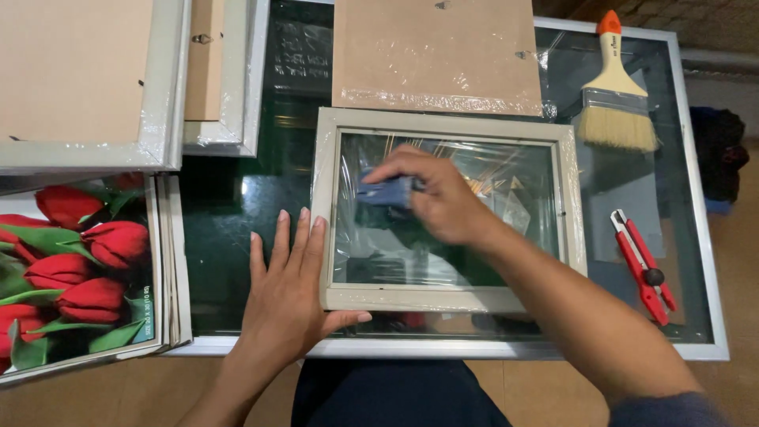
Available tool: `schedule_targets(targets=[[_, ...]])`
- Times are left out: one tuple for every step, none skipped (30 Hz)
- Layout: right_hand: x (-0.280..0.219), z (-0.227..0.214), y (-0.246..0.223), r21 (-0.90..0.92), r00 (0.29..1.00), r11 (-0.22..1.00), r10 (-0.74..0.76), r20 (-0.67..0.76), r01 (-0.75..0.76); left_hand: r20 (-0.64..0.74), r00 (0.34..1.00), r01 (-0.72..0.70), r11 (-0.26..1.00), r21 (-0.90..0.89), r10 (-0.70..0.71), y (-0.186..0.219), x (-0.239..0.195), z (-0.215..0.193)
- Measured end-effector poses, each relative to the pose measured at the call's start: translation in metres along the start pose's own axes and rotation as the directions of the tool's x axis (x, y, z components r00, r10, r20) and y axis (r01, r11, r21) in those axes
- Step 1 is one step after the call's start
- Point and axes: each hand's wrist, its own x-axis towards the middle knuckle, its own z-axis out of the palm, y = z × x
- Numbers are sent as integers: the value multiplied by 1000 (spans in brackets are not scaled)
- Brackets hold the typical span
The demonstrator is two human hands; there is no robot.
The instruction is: Cleaning the glass surface of a picture frame using a blue cloth and a large brush.
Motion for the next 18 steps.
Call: schedule_targets(targets=[[-17,-24,-5,-2,1000,1000,0,-1,0,-1,1000,-1,1000,-1,1,1,1,0],[-34,-48,-10,-123,998,992,48,50,-42,-7,1000,-4,1000,4,4,1,0,1],[-50,-71,-15,-244,990,967,101,94,-76,-14,1000,-6,1000,9,6,1,0,1],[-70,-92,-13,-246,990,966,101,94,-75,-16,1000,-7,1000,8,7,0,1,3],[-90,-113,-10,-439,978,893,170,118,-102,1,1000,-3,1000,28,3,0,2,4],[-109,-133,-7,-611,962,784,240,132,-112,22,1000,6,999,50,-7,-1,0,5],[-119,-139,3,-610,961,785,240,136,-109,22,1000,10,999,50,-11,-1,1,4],[-130,-144,14,-701,937,704,311,160,-114,13,1000,1,998,64,-2,-1,1,4],[-141,-150,24,-783,907,613,383,174,-109,4,1000,-7,997,79,7,-1,1,4],[-133,-140,24,-783,906,612,386,172,-113,6,1000,-10,997,76,10,0,2,4],[-124,-130,23,-798,897,593,404,180,-107,-4,1000,-13,996,83,14,0,2,4],[-115,-119,23,-813,887,574,420,190,-98,-16,1000,-14,996,92,15,0,2,4],[-97,-100,24,-813,887,574,421,190,-98,-16,1000,-14,996,91,15,0,1,5],[-78,-81,26,-771,911,636,324,254,-11,-9,1000,-14,994,110,15,-1,1,6],[-59,-61,27,-722,925,687,220,311,79,-3,1000,-14,991,129,14,-2,1,6],[-41,-44,27,-720,925,689,216,313,83,-3,1000,-11,991,133,11,-3,0,6],[-23,-27,27,-674,929,726,143,342,136,-10,1000,-9,991,136,11,-3,0,6],[-7,-11,27,-629,929,754,71,362,188,-19,1000,-12,990,137,15,-2,1,6]])
